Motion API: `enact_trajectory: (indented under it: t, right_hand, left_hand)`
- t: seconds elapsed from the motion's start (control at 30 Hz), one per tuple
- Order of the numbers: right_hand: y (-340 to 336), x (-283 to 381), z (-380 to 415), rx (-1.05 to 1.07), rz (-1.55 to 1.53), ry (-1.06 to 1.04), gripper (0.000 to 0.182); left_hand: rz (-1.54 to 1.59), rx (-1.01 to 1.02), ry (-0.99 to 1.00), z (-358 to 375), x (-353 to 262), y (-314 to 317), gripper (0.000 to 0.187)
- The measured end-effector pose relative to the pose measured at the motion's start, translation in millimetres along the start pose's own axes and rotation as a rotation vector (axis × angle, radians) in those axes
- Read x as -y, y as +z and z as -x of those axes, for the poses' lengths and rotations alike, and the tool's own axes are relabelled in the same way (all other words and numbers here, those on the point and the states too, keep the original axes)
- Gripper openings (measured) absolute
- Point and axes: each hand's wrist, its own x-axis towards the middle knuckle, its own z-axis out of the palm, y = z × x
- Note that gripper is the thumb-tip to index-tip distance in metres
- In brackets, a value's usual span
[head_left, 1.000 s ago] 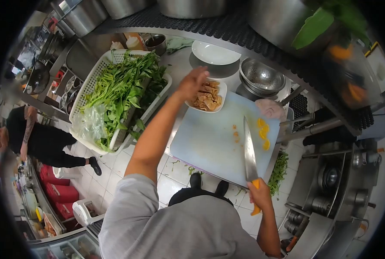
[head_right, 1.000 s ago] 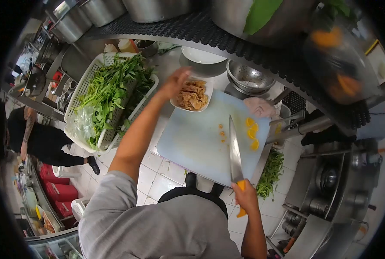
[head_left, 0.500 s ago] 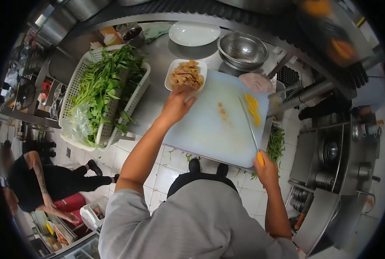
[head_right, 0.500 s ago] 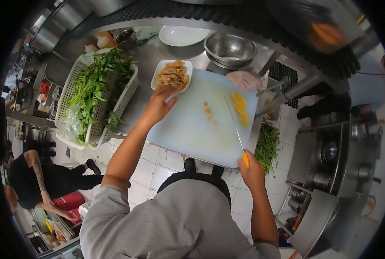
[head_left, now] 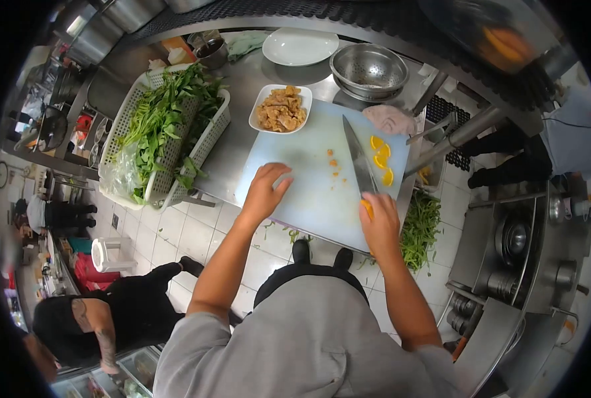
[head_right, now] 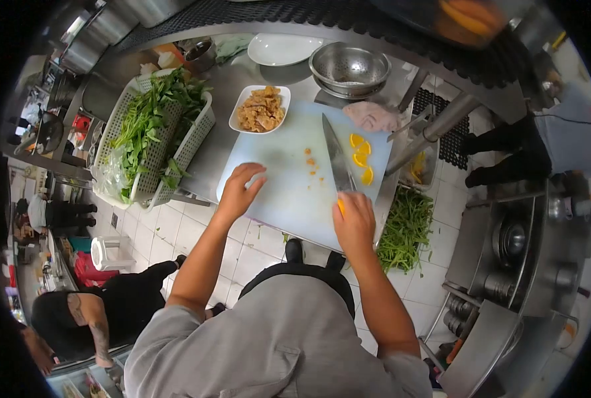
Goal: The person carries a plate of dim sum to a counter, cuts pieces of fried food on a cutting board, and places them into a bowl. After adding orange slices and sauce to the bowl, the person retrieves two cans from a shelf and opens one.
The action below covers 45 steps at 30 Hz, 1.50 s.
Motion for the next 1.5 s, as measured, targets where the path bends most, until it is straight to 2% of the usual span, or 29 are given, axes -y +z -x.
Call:
enact_trajectory:
  t: [0.07,0.17,0.23,0.4,0.47,0.53,0.57,0.63,0.67,0.73,0.83,0.87,0.93,1.07,1.27,1.33,1.37,1.5]
  right_hand:
    - [17,5,-33,0.061,-0.090,-0.068,0.023]
    - [49,6,-74,0.109,-0.028,-0.130,0.015]
    - [76,-3,-81,0.183,0.173,-0.129,0.009]
    - [97,-10,-72,0.311,0.252,-0.042,0.014]
    - [93,0,-74,0.343,0.255,0.010,0.018]
    - [88,12,-80,0.472,0.259,0.242,0.027]
    - [89,18,-82,0.468,0.279,0.251,0.027]
    - [94,27,-81,0.335,0.276,0.188,0.035]
    - [97,25,-82,0.332,0.289,0.200,0.035]
    - [104,14,-86,0.337,0.217,-0.045,0.037]
    - [106,8,-90,0.389,0.300,-0.134,0.030]
    - [101,15,-94,0.383,0.303,-0.135,0.030]
    - [88,30,-100,0.659,0.266,0.054,0.019]
    - [96,27,-85,0.596,0.315,-0.004,0.011]
    - [96,26,-83,0.514,0.372,0.102,0.004]
    - [89,24,-83,0.435,0.181,0.133,0.007]
    - [85,25,-80,0.420,0.181,0.137,0.007]
    - [61,71,-57,0.455,-0.593,0.602,0.013]
  left_hand:
    - [0.030,-0.016,-0.079,28,-6,-5,0.023]
    - [0.078,-0.044,-0.190,60,-16,-16,0.022]
    - [0.106,-0.056,-0.222,78,-14,-25,0.022]
    - [0.211,-0.050,-0.283,102,26,-42,0.019]
    - [0.227,-0.044,-0.240,102,42,-51,0.019]
    - [0.257,0.041,-0.221,97,57,-61,0.018]
    - [0.238,0.059,-0.152,95,65,-66,0.019]
    - [0.274,0.094,-0.115,92,77,-78,0.019]
    - [0.288,0.120,-0.083,89,83,-83,0.020]
    - [0.288,0.158,-0.057,86,94,-92,0.020]
    - [0.281,0.212,-0.019,89,104,-102,0.020]
    - [0.280,0.225,0.004,87,105,-105,0.020]
    - [0.293,0.235,-0.011,91,109,-111,0.019]
    - [0.327,0.210,-0.064,99,121,-111,0.019]
    - [0.317,0.233,-0.114,104,116,-120,0.019]
    - [0.307,0.211,-0.090,102,118,-120,0.019]
    - [0.304,0.194,-0.078,101,118,-120,0.020]
    - [0.289,0.157,-0.089,93,111,-116,0.020]
